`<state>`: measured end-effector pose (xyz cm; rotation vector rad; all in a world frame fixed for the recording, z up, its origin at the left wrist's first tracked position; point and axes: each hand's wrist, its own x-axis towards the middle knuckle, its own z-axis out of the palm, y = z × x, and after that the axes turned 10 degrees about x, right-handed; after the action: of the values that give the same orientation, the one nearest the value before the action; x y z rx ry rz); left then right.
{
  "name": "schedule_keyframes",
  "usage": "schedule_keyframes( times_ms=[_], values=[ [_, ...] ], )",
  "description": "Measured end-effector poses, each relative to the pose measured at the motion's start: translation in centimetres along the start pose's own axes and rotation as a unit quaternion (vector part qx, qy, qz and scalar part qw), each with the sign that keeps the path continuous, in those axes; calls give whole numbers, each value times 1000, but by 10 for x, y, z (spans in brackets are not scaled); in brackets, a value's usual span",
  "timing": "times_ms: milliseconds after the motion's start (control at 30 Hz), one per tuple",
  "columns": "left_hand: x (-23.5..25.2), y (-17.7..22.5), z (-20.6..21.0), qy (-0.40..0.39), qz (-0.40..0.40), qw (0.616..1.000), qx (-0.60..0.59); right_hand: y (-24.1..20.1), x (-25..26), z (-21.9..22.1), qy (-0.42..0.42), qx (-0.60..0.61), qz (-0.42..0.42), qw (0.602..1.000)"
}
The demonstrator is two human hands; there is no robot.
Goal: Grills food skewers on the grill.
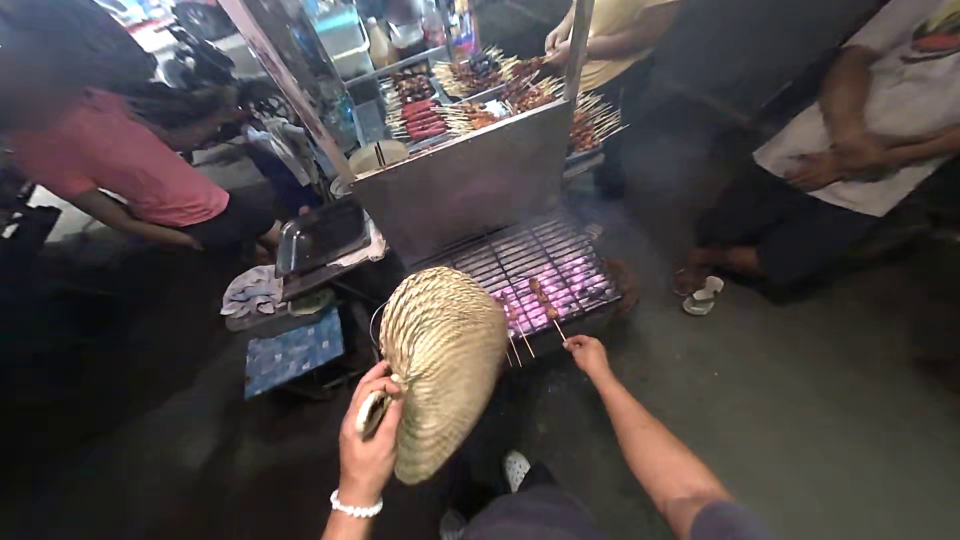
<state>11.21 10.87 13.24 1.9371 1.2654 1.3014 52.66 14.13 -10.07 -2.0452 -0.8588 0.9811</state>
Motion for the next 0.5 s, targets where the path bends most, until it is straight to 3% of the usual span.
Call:
schedule_keyframes(
  times_ms=[100, 233, 400, 500],
  values=[
    [-1, -2, 3, 30, 12, 992, 125, -2, -1, -2, 0, -4, 2, 1000],
    [-2, -4, 9, 5, -81, 993, -85, -4, -1, -2, -10, -3, -3, 1000],
    [-1, -8, 8, 24, -21, 997, 68, -9, 0, -4, -13, -24, -2, 1000],
    [1, -4, 9, 7, -63, 997, -44, -10, 6, -8, 21, -22, -21, 999]
  ],
)
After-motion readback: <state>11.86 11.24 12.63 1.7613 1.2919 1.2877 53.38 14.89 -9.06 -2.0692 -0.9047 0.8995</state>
